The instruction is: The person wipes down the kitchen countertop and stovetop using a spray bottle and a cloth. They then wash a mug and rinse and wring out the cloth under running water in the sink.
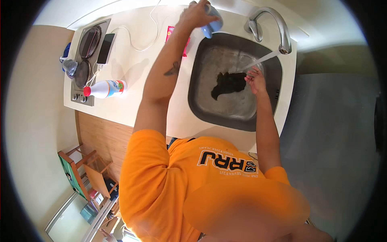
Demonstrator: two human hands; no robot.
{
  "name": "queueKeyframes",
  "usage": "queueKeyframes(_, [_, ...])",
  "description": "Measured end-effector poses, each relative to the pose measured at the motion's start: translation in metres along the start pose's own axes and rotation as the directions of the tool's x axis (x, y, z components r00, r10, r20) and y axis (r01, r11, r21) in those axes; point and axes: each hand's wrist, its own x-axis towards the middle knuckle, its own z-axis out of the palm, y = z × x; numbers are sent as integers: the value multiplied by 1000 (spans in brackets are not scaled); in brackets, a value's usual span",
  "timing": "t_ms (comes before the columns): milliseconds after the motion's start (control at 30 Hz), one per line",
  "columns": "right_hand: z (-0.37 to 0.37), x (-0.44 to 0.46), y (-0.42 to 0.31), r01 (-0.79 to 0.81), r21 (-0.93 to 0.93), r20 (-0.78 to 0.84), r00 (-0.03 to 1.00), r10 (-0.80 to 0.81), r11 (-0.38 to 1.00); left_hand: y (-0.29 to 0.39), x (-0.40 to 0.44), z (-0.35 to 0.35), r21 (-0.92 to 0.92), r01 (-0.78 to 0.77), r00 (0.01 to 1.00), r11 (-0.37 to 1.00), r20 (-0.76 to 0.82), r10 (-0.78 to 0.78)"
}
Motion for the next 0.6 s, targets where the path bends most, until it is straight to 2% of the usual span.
queueKeyframes(33, [0, 1, 4, 4, -163, -25, 1000, -8, 987, -16, 18, 10, -13, -34, 999, 999, -39, 33])
queueKeyframes(67, [-8, 8, 12, 4, -164, -22, 1000, -7, 986, -18, 24, 8, 7, 13, 1000, 1000, -17, -13])
queueKeyframes(133, [-35, 33, 33, 40, -586, 4, 999, -47, 809, -22, 34, 5, 31, 65, 998, 997, -1, -65])
queueKeyframes(167, [-41, 41, 42, 43, -587, 8, 999, -47, 808, -22, 38, 5, 44, 96, 995, 994, 23, -97])
queueKeyframes(233, [-52, 49, 59, 42, -932, -49, 969, -242, 359, -33, 53, 20, 57, 129, 990, 990, 54, -133])
queueKeyframes(267, [-52, 50, 64, 40, -933, -50, 970, -239, 357, -49, 67, 41, 119, 23, 1000, 993, 10, -24])
queueKeyframes(300, [-48, 49, 71, -59, -910, -145, 972, -183, 411, -52, 69, 47, 185, -79, 996, 979, -28, 86])
queueKeyframes(333, [-45, 50, 76, -155, -876, -235, 964, -123, 458, -54, 73, 52, 187, -74, 996, 980, -27, 81])
queueKeyframes(367, [-48, 55, 89, -151, -877, -230, 966, -121, 456, -45, 70, 48, 157, 25, 1000, 987, -1, -26])
queueKeyframes(400, [-55, 63, 108, -103, -822, -200, 973, -115, 561, -37, 67, 46, 128, 127, 991, 984, 29, -132])
queueKeyframes(433, [-58, 68, 119, -55, -751, -170, 979, -113, 658, -33, 66, 48, 130, 132, 990, 983, 27, -136])
queueKeyframes(467, [-56, 66, 119, -54, -752, -166, 980, -109, 657, -30, 65, 51, 142, 152, 988, 978, -18, -151])
queueKeyframes(533, [-47, 54, 111, -192, -740, -182, 980, 83, 645, -22, 55, 49, 136, 198, 980, 971, -64, -191])
queueKeyframes(600, [-41, 41, 104, -162, -729, -157, 985, 67, 665, -9, 36, 36, 92, 230, 969, 969, -114, -219])
